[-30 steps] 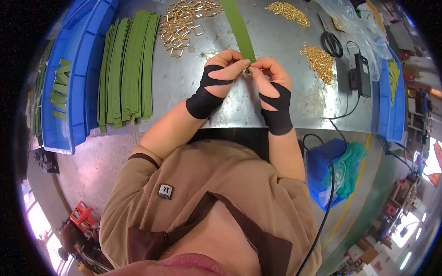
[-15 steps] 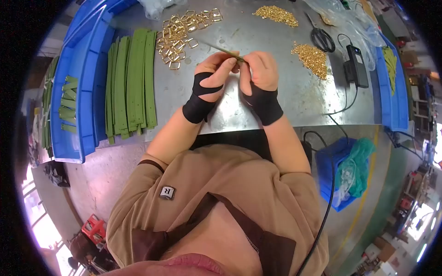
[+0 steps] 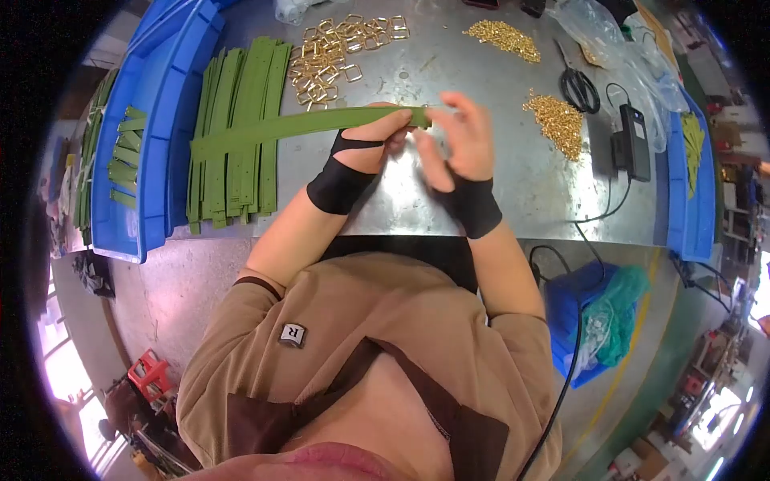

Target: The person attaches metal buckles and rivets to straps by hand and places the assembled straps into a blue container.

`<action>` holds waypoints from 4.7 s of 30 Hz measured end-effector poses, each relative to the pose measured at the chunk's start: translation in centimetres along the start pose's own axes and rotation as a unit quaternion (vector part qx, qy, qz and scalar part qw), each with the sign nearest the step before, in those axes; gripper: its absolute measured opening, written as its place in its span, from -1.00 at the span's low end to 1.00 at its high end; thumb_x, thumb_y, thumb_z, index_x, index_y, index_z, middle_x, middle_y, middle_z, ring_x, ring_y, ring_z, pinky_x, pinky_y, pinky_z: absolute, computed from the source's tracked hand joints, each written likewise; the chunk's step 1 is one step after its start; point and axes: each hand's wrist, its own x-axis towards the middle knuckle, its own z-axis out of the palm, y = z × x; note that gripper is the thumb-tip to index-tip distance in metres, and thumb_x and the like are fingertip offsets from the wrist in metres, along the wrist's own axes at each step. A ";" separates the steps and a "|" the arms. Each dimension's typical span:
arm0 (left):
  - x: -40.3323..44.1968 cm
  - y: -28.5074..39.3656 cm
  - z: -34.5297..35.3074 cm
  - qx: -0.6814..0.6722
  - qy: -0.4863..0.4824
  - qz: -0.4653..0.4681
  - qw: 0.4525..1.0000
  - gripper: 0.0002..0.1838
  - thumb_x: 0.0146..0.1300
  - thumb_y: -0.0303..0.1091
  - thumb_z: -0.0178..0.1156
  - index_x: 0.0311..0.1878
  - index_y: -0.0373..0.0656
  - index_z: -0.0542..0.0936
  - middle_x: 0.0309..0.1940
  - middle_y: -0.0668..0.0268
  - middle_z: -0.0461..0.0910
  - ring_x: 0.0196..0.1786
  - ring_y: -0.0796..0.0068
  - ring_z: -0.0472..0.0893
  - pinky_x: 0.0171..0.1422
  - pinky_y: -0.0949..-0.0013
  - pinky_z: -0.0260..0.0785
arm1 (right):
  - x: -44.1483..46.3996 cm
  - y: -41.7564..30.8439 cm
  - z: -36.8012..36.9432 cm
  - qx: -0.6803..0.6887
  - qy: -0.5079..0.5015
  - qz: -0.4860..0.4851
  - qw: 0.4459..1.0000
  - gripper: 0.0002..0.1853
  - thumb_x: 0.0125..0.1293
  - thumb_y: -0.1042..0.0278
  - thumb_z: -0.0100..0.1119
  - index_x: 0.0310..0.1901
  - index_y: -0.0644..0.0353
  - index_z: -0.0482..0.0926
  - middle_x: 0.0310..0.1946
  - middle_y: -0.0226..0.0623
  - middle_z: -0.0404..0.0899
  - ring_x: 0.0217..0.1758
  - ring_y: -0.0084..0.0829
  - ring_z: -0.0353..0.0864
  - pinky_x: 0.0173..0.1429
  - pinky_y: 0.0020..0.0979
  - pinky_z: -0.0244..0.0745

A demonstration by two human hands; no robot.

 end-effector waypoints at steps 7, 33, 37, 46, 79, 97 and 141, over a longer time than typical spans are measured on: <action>0.0 -0.3 0.1 0.021 -0.027 0.020 0.999 -0.79 0.36 -0.27 0.22 -0.25 -0.25 0.66 -0.49 0.44 0.53 -0.45 0.67 0.42 -0.38 0.53 0.24 | 0.4 2.3 -0.1 0.307 -0.195 0.458 0.811 -0.70 0.47 0.15 0.17 -0.17 0.28 0.61 -0.42 -0.49 0.54 -0.37 -0.64 0.45 -0.23 -0.56 0.36; 0.2 -0.5 -1.2 -0.119 -0.061 -0.019 0.991 -0.83 0.37 -0.34 0.20 -0.32 -0.23 0.57 -0.54 0.44 0.44 -0.47 0.66 0.34 -0.39 0.53 0.13 | -0.7 3.0 2.1 0.426 -0.177 0.413 0.786 -0.77 0.53 0.23 0.09 -0.24 0.20 0.53 -0.41 -0.50 0.52 -0.34 -0.66 0.42 -0.23 -0.53 0.33; 0.4 -0.7 -1.2 -0.007 -0.018 0.025 1.000 -0.79 0.40 -0.31 0.18 -0.33 -0.23 0.58 -0.57 0.47 0.43 -0.50 0.67 0.33 -0.42 0.52 0.13 | 0.1 4.2 2.4 0.404 -0.210 0.421 0.785 -0.76 0.52 0.18 0.11 -0.11 0.21 0.57 -0.36 -0.46 0.56 -0.33 -0.66 0.46 -0.24 -0.52 0.35; 0.3 -1.6 -0.5 0.058 0.042 0.014 0.997 -0.76 0.38 -0.30 0.21 -0.35 -0.26 0.58 -0.61 0.43 0.44 -0.55 0.65 0.33 -0.43 0.52 0.14 | 3.3 21.1 -2.3 -0.284 -0.021 0.208 0.936 -0.66 0.29 0.31 0.24 0.01 0.35 0.63 -0.35 -0.15 0.69 -0.46 -0.36 0.64 -0.34 -0.32 0.53; 0.1 -1.4 -0.4 0.001 0.034 -0.031 0.999 -0.81 0.32 -0.30 0.26 -0.34 -0.23 0.61 -0.60 0.47 0.43 -0.53 0.66 0.32 -0.41 0.49 0.17 | 3.3 16.0 -0.5 -0.120 -0.111 0.199 0.966 -0.74 0.24 0.41 0.06 -0.15 0.15 0.74 -0.18 -0.04 0.63 -0.10 -0.08 0.64 0.04 -0.26 0.53; 0.1 -1.0 -0.3 0.017 0.031 -0.047 0.998 -0.77 0.36 -0.25 0.22 -0.34 -0.22 0.60 -0.59 0.46 0.44 -0.50 0.65 0.35 -0.38 0.49 0.19 | 3.1 17.4 0.3 -0.140 -0.140 0.194 0.961 -0.85 0.19 0.35 0.22 -0.23 0.11 0.71 -0.36 -0.12 0.61 -0.25 -0.08 0.64 -0.14 -0.19 0.53; -0.4 -1.6 0.2 0.068 0.018 0.063 0.996 -0.79 0.40 -0.33 0.14 -0.30 -0.26 0.61 -0.55 0.42 0.49 -0.48 0.64 0.41 -0.38 0.48 0.24 | -1.5 1.6 0.8 0.178 -0.116 0.255 0.943 -0.87 0.17 0.54 0.32 -0.22 0.17 0.69 -0.06 -0.34 0.55 -0.06 -0.50 0.49 0.00 -0.49 0.33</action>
